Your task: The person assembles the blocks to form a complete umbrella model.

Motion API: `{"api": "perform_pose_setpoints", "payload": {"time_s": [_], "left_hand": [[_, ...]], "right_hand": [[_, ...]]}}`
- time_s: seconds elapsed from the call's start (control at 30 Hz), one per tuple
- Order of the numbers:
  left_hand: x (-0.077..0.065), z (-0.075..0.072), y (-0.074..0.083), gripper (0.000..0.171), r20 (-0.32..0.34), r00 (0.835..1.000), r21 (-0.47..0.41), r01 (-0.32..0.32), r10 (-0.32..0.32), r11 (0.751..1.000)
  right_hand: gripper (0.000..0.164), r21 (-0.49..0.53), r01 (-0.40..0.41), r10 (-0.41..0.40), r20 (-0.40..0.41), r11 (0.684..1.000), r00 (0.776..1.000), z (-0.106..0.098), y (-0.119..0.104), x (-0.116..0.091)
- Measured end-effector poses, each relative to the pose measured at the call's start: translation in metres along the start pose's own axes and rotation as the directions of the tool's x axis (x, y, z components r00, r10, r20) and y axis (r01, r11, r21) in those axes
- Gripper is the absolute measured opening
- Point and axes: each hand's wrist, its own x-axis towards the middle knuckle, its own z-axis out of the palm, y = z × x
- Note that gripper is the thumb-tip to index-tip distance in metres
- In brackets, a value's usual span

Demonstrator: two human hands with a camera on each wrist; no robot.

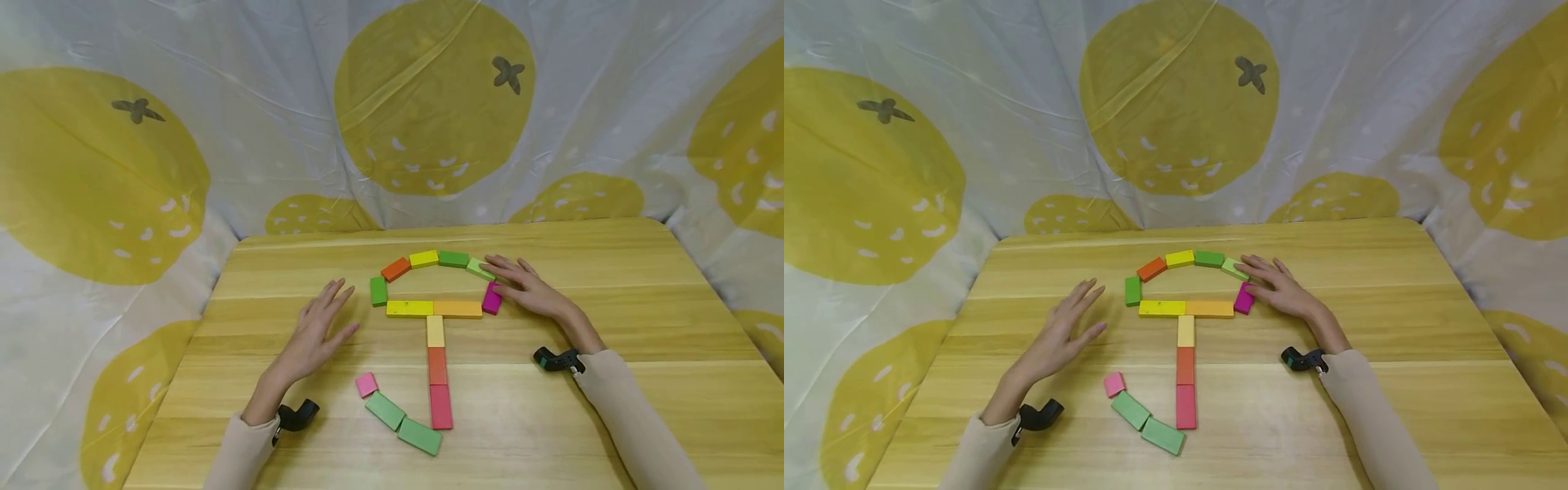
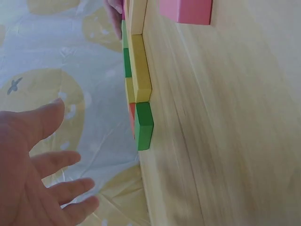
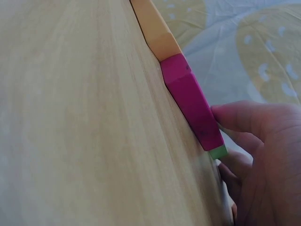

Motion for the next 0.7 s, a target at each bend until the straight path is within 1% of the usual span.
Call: {"api": "perform_pose_setpoints", "payload": {"time_s": [0.1,0.27,0.7], "left_hand": [[0.004,0.002,0.002,0.069,-0.028,0.999,0.013,0.022,-0.021,1.0],[0.01,0.003,0.005,0.07,-0.036,0.997,0.019,0.063,-0.062,0.998],[0.014,0.005,0.006,0.072,-0.026,0.997,0.032,0.073,-0.073,0.997]], "right_hand": [[0.053,-0.007,0.0,0.0,0.0,1.0,1.0,0.0,0.0,-0.001],[0.053,-0.011,-0.005,0.005,0.0,1.0,1.0,0.0,-0.001,0.0],[0.054,-0.012,-0.009,0.009,0.002,1.0,1.0,0.0,-0.001,-0.002]]}}
